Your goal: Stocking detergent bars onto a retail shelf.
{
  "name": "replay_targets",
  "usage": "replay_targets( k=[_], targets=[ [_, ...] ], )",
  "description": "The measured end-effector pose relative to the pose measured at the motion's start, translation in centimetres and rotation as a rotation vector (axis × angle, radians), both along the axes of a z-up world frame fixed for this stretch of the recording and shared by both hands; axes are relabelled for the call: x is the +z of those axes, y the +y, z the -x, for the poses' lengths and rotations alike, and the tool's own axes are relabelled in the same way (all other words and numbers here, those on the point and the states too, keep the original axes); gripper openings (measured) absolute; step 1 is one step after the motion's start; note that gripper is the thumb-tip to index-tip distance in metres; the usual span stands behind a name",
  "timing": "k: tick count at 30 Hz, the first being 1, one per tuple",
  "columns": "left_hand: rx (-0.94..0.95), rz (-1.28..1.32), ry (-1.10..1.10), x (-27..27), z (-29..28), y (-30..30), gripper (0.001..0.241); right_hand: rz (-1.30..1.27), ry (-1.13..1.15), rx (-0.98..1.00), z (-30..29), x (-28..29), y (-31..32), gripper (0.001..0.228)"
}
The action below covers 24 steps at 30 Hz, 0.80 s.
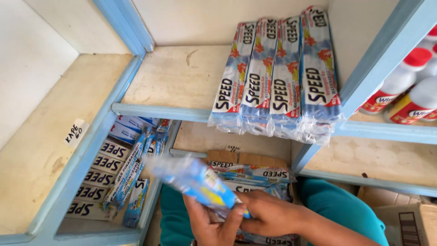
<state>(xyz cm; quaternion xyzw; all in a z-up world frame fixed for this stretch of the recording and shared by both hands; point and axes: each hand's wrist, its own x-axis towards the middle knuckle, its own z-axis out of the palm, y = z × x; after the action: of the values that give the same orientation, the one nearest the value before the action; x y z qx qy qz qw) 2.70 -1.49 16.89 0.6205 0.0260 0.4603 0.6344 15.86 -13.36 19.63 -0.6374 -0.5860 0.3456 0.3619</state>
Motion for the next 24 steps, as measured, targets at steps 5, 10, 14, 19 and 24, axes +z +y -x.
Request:
replay_targets(
  k=[5,10,14,19,24],
  targets=[
    [0.263,-0.766,0.202,6.0,-0.2,0.9,0.084,-0.215,0.269,-0.090,-1.4,-0.3,-2.5,0.044],
    [0.274,-1.058,0.407,2.9,0.5,-0.4,0.037,-0.280,0.671,-0.260,-3.5,-0.9,-3.9,0.058],
    [0.220,-1.103,0.359,4.1,0.4,-1.0,0.028,-0.379,1.040,-0.319,-4.5,-2.9,-4.3,0.064],
    [0.308,-1.143,0.297,5.9,-0.1,-1.6,0.024,-0.491,1.162,-0.266,-3.8,-1.5,-4.2,0.085],
    [0.207,-1.085,0.378,7.5,-0.8,-0.9,0.033,-0.563,1.054,-0.286,-2.3,2.0,-3.7,0.106]
  ],
)
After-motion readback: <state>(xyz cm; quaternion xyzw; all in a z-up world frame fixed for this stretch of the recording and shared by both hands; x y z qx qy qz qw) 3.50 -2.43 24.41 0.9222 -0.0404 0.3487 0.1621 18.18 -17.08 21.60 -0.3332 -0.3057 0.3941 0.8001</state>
